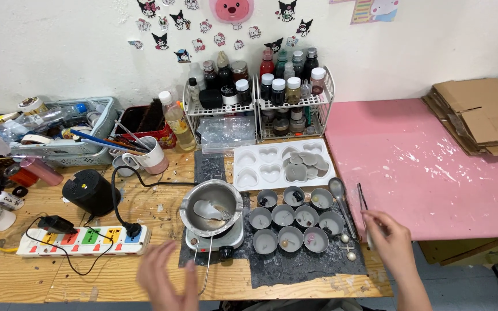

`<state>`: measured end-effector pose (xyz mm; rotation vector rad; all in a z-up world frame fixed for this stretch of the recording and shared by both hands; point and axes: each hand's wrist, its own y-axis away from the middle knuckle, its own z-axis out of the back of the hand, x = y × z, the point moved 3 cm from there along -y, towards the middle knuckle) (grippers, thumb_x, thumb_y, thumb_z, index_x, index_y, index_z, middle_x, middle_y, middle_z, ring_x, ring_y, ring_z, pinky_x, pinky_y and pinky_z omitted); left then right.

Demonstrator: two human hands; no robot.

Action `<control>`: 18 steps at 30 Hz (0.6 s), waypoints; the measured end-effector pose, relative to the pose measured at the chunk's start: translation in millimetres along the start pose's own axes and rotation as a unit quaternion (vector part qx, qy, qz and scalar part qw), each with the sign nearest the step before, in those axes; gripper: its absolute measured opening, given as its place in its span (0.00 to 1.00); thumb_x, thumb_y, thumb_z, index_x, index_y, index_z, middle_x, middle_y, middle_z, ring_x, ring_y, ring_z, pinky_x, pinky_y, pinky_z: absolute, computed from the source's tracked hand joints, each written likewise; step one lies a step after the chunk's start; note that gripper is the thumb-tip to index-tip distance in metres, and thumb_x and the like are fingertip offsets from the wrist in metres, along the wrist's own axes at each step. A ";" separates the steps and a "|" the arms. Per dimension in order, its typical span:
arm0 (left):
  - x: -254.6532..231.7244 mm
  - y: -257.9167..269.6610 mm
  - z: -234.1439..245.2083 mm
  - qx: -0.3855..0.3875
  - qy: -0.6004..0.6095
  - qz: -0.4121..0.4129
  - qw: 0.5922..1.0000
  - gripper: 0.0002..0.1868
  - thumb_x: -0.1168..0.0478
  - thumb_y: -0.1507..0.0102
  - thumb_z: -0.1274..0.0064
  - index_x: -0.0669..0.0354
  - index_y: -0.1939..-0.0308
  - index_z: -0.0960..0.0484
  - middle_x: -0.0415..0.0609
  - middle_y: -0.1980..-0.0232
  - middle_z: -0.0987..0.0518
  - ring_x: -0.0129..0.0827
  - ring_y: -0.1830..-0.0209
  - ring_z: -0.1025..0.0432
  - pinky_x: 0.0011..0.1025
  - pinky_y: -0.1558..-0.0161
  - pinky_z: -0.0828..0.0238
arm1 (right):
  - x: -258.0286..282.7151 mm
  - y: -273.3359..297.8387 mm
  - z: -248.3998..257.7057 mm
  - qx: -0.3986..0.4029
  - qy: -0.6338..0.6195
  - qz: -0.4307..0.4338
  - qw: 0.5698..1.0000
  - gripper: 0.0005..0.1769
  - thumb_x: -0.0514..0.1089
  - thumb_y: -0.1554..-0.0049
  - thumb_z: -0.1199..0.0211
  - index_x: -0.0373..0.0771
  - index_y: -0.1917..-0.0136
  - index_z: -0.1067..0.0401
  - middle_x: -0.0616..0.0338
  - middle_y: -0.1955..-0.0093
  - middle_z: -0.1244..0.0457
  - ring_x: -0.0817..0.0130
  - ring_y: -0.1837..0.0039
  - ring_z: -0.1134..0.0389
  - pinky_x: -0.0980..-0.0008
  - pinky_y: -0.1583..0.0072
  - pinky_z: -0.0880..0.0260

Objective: Preparing wicks and molds then pouring melted wax into small containers.

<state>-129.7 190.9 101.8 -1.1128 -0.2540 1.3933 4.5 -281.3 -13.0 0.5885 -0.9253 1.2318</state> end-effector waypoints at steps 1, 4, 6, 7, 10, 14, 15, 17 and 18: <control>-19.5 -3.6 -7.6 0.002 0.000 0.001 1.000 0.26 0.56 0.36 0.49 0.66 0.37 0.32 0.58 0.35 0.28 0.51 0.25 0.41 0.58 0.20 0.60 | 16.3 0.0 -2.1 0.001 0.001 -0.002 1.000 0.15 0.47 0.39 0.41 0.46 0.41 0.20 0.55 0.57 0.26 0.67 0.63 0.28 0.65 0.63 0.25; -73.5 -17.7 -38.8 0.109 0.117 0.026 0.987 0.19 0.60 0.38 0.45 0.57 0.43 0.24 0.57 0.38 0.27 0.53 0.27 0.40 0.53 0.27 0.52 | 63.3 0.0 -11.6 -0.003 -0.182 -0.013 0.983 0.14 0.45 0.32 0.44 0.41 0.40 0.22 0.52 0.62 0.36 0.66 0.68 0.35 0.67 0.69 0.34; -108.5 -28.3 -65.5 0.283 0.295 0.033 0.912 0.17 0.58 0.33 0.46 0.57 0.41 0.22 0.56 0.40 0.24 0.44 0.34 0.28 0.42 0.32 0.35 | 94.5 -1.6 -26.0 0.023 -0.274 -0.043 0.960 0.13 0.44 0.36 0.44 0.37 0.43 0.24 0.60 0.61 0.34 0.72 0.65 0.34 0.71 0.67 0.31; -118.3 -35.3 -78.7 0.282 0.295 0.033 0.912 0.17 0.58 0.33 0.46 0.57 0.41 0.22 0.56 0.40 0.24 0.44 0.34 0.28 0.42 0.32 0.35 | 100.9 -3.1 -34.8 0.023 -0.274 -0.042 0.961 0.13 0.44 0.36 0.44 0.37 0.43 0.24 0.60 0.61 0.34 0.72 0.65 0.34 0.71 0.67 0.31; -139.5 -45.3 -125.0 0.415 0.295 0.111 0.853 0.23 0.51 0.34 0.44 0.56 0.38 0.28 0.48 0.40 0.22 0.35 0.43 0.24 0.33 0.44 0.26 | 110.9 -9.3 -64.4 0.054 -0.372 -0.013 0.927 0.11 0.43 0.39 0.41 0.36 0.46 0.25 0.57 0.62 0.32 0.69 0.64 0.28 0.71 0.62 0.25; -131.6 -50.8 -174.4 0.356 0.317 0.131 0.870 0.23 0.53 0.39 0.38 0.58 0.42 0.22 0.47 0.49 0.18 0.32 0.52 0.20 0.29 0.54 0.21 | 106.7 -18.9 -87.3 0.043 -0.433 0.038 0.899 0.10 0.39 0.39 0.34 0.32 0.45 0.24 0.57 0.54 0.30 0.75 0.55 0.30 0.75 0.53 0.30; -124.6 -50.1 -185.5 0.324 0.340 0.136 0.873 0.21 0.55 0.39 0.37 0.58 0.45 0.18 0.46 0.53 0.16 0.30 0.56 0.19 0.27 0.57 0.20 | 107.3 -19.5 -89.5 0.041 -0.431 0.029 0.901 0.10 0.39 0.39 0.33 0.32 0.46 0.23 0.56 0.53 0.29 0.75 0.54 0.30 0.75 0.52 0.31; -111.8 -47.1 -201.7 0.308 0.378 0.155 0.859 0.18 0.57 0.38 0.37 0.60 0.46 0.16 0.46 0.55 0.14 0.28 0.58 0.19 0.25 0.57 0.20 | 116.4 -19.7 -83.2 0.052 -0.432 0.043 0.899 0.10 0.39 0.39 0.34 0.32 0.45 0.23 0.57 0.52 0.29 0.76 0.52 0.30 0.76 0.49 0.30; -104.4 -45.2 -209.4 0.293 0.415 0.174 0.844 0.15 0.59 0.36 0.38 0.62 0.48 0.14 0.46 0.57 0.13 0.26 0.59 0.19 0.24 0.57 0.21 | 121.3 -19.0 -80.9 0.064 -0.433 0.056 0.897 0.11 0.39 0.39 0.35 0.33 0.45 0.23 0.59 0.51 0.29 0.76 0.50 0.29 0.76 0.46 0.30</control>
